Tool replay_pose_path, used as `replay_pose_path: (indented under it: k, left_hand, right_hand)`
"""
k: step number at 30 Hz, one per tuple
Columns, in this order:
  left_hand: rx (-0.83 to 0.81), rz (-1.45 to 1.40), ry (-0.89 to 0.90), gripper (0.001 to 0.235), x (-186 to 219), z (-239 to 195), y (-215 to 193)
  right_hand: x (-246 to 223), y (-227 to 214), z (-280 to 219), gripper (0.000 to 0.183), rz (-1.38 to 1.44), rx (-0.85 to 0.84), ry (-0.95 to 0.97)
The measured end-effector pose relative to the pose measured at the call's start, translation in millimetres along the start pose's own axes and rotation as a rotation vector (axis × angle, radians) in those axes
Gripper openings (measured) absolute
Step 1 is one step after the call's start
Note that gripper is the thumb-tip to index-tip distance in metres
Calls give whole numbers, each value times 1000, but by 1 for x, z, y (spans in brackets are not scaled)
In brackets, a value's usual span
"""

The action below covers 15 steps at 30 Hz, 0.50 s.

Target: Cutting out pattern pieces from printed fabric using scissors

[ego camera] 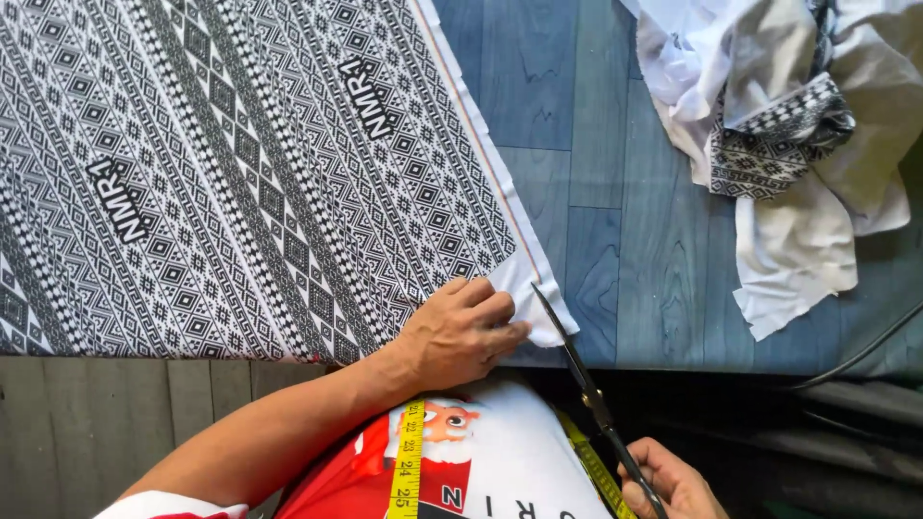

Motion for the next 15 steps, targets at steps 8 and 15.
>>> replay_pose_path:
  k: [8,15]
  left_hand:
    - [-31,-24,46,13,-3,0,2]
    - [-24,-87,66,14,-4,0,0]
  right_hand:
    - [-12,8,10,44,-41,-30,58]
    - [-51,40,16,47,-129,16,23]
Point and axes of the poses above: each hand's wrist, its own z-axis towards the middle knuckle, its own y-axis out of the palm, x = y × z, the point moved 2 cm from there along z, towards the middle knuckle, and after that the axes turned 9 degrees about -y, right-handed, at the moved point
